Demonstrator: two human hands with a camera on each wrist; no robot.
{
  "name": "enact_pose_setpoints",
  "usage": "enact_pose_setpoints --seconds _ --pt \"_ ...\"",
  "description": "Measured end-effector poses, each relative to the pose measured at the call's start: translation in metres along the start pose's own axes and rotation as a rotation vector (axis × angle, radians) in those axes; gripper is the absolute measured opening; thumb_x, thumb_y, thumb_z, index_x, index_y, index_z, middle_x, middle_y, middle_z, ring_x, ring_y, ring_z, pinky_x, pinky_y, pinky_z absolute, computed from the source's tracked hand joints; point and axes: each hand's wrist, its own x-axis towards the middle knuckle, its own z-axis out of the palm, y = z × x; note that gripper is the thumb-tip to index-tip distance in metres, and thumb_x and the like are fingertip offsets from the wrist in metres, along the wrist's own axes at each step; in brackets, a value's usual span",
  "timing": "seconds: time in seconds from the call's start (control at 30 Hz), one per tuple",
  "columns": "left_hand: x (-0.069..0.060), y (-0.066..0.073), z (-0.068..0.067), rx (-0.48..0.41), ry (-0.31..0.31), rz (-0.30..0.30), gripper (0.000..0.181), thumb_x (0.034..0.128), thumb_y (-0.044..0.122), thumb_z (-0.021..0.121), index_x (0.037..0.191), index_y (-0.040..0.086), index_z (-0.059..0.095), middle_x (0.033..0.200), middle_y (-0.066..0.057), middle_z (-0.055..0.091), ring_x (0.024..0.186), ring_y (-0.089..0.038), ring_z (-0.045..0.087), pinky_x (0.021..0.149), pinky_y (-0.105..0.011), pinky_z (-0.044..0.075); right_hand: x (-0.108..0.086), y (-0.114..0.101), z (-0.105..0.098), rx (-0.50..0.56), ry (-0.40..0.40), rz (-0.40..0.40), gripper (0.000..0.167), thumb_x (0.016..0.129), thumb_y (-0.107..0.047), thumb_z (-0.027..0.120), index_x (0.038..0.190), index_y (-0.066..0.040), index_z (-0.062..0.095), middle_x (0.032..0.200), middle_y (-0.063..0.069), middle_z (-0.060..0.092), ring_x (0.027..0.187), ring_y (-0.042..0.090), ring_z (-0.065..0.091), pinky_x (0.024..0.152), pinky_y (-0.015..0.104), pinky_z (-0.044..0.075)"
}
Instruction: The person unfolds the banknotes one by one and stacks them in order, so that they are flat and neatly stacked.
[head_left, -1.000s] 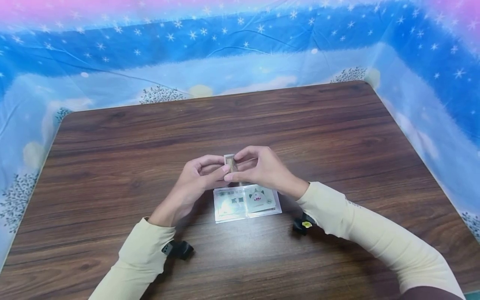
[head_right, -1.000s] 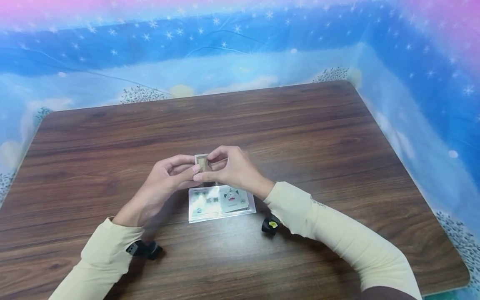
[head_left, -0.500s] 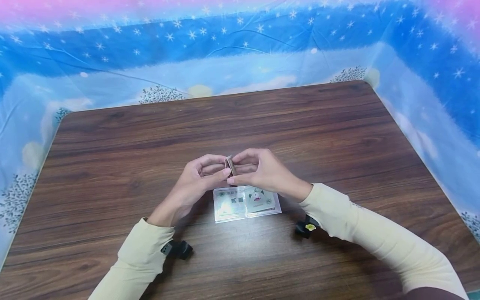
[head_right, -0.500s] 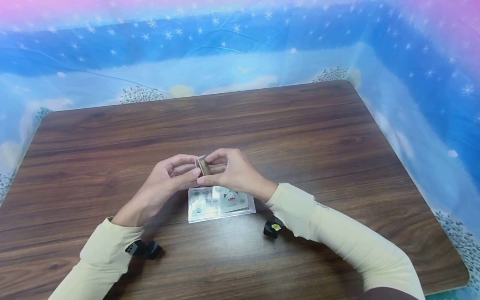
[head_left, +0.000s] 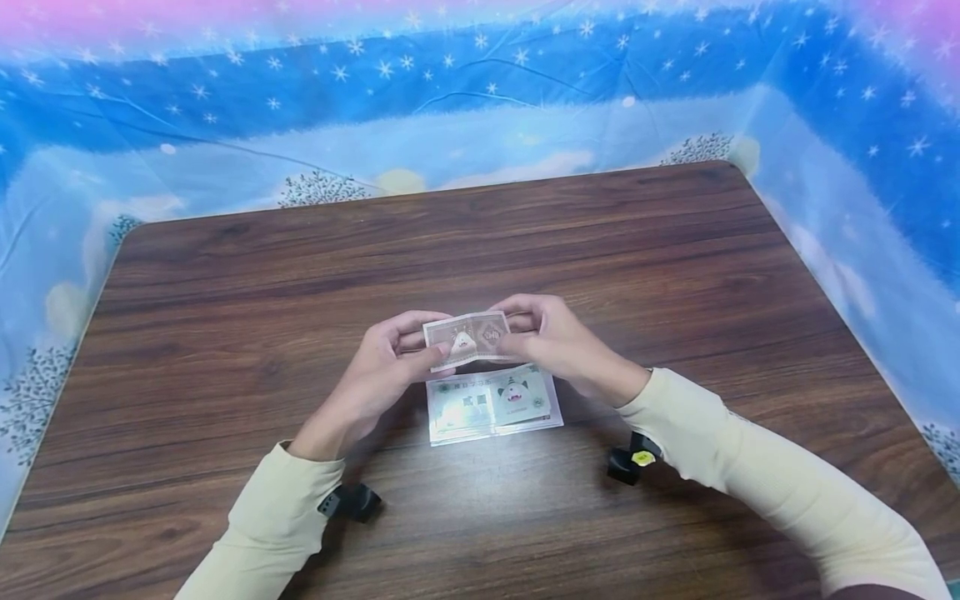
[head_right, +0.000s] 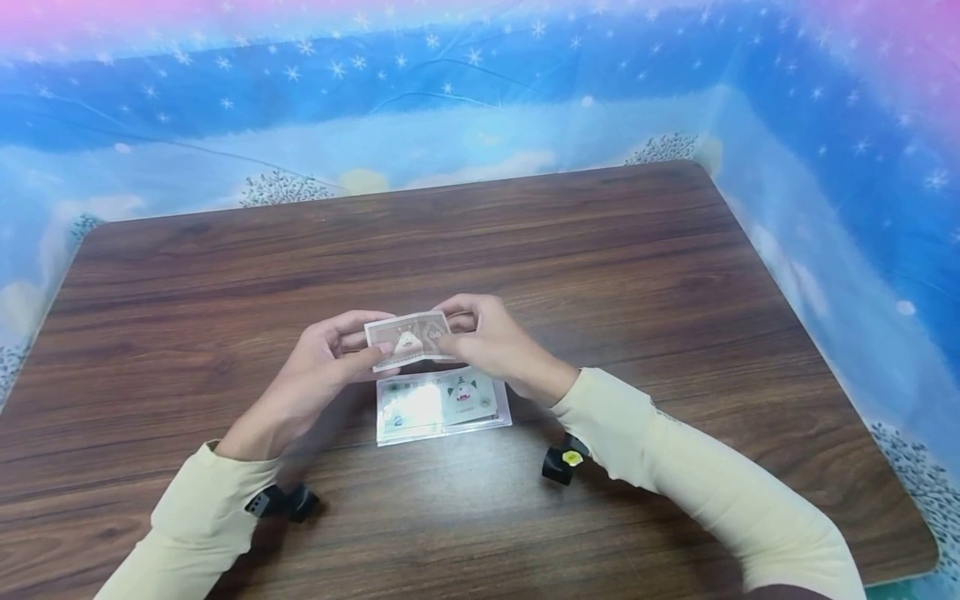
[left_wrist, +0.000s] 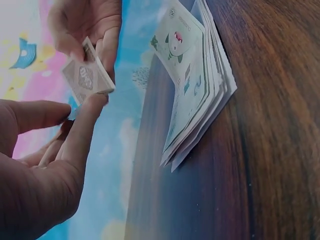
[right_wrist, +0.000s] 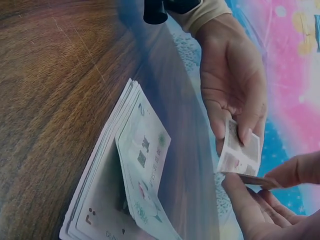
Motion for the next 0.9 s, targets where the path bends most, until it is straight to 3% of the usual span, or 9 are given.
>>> enact_pose_setpoints --seconds 0.3,0.63,0.8,0.9 --pt "-0.001 0.001 0.002 -0.017 0.069 -0.03 0.037 0.0945 -0.01 0.061 0.132 -0.01 0.056 0.119 -0.029 0.067 0.094 -0.022 0.073 0.084 -0.04 0.061 0.0 0.005 -0.006 0.022 0.044 0.039 0.031 0.092 0.006 0.063 0.123 0.006 0.06 0.093 0.013 0.075 0.078 0.018 0.071 0.078 0.043 0.061" --pt "-0.003 -0.002 0.004 -0.065 0.052 -0.072 0.038 0.0928 -0.012 0.062 0.13 -0.01 0.057 0.116 -0.026 0.069 0.095 -0.025 0.073 0.085 -0.041 0.061 -0.002 0.011 -0.012 0.088 0.016 0.095 0.035 0.092 0.008 0.063 0.127 0.008 0.057 0.101 0.018 0.074 0.086 0.02 0.072 0.089 0.046 0.059" --pt "-0.005 -0.005 0.004 0.044 0.027 -0.048 0.043 0.0905 -0.012 0.065 0.132 -0.006 0.057 0.112 -0.029 0.068 0.09 -0.027 0.072 0.08 -0.043 0.062 -0.004 0.017 -0.015 0.043 0.005 0.051 0.035 0.089 0.011 0.066 0.123 0.011 0.057 0.097 0.022 0.072 0.079 0.023 0.072 0.081 0.046 0.062" --pt "-0.008 -0.006 0.004 0.227 0.009 0.005 0.045 0.0892 -0.008 0.07 0.132 0.001 0.061 0.101 -0.023 0.071 0.082 -0.026 0.072 0.072 -0.042 0.064 -0.007 0.022 -0.019 -0.103 -0.015 -0.044 0.039 0.086 0.012 0.07 0.122 0.01 0.057 0.086 0.017 0.07 0.071 0.022 0.07 0.071 0.042 0.064"
